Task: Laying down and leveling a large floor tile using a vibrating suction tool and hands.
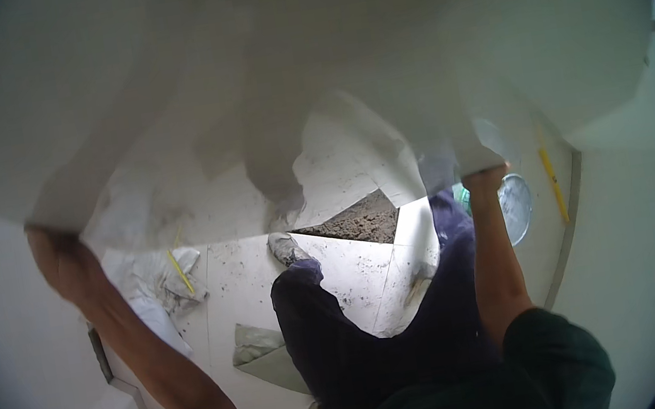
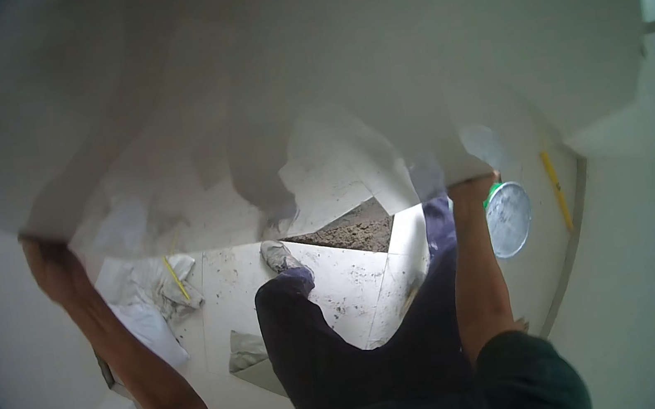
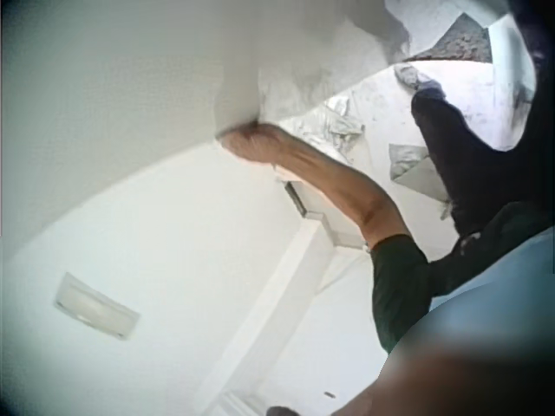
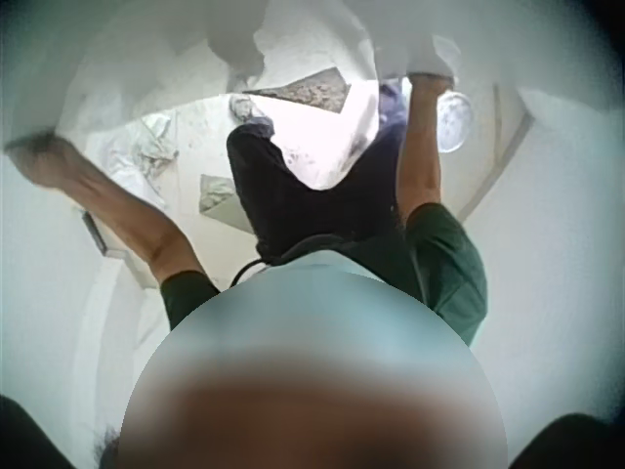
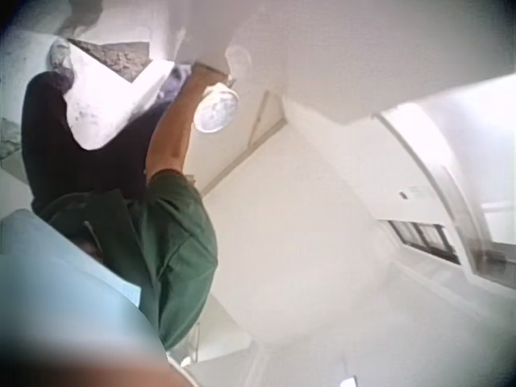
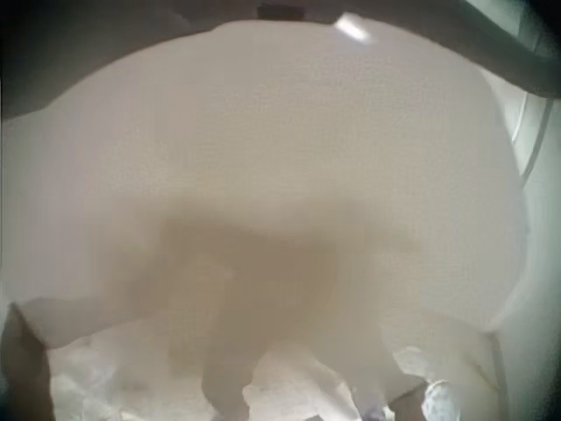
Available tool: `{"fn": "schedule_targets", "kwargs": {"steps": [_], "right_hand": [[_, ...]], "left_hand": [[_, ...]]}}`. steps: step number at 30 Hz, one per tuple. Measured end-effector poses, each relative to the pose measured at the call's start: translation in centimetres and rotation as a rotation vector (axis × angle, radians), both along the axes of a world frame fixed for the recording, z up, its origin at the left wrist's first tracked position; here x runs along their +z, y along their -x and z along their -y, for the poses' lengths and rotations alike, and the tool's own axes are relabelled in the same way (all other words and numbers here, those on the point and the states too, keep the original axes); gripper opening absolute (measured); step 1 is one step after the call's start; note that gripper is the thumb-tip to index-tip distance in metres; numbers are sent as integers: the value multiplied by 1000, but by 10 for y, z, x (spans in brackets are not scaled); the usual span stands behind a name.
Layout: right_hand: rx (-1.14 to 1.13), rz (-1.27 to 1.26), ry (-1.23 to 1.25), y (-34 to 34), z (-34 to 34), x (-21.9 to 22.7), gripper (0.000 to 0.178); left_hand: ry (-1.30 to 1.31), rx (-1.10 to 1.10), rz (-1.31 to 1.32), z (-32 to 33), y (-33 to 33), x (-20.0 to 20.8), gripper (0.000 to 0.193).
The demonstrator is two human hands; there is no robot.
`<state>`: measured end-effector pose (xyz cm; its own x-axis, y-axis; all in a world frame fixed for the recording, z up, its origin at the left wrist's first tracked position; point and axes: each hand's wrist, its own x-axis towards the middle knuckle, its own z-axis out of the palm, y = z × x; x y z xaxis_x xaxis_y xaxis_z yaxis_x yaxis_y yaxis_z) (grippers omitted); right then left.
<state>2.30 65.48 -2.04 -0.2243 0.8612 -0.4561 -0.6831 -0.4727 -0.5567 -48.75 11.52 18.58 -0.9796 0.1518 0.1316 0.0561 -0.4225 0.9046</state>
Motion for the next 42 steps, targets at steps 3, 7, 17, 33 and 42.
{"fn": "schedule_targets", "kwargs": {"steps": [3,7,17,33,42], "right_hand": [[66,145,-34,34,-19,-64,52],[48,256,144,50,-40,-142,49],[-232,563,392,-8,-55,-276,65],[-97,669,595,-17,-42,-379,100],[-166,740,669,-11,-40,-400,100]], "left_hand": [[153,157,57,-3,-10,-34,46],[329,283,132,-37,-24,-75,47],[583,144,432,-139,46,-294,46],[852,-61,612,-183,112,-597,48],[1030,-49,570,-198,123,-642,45]]}}
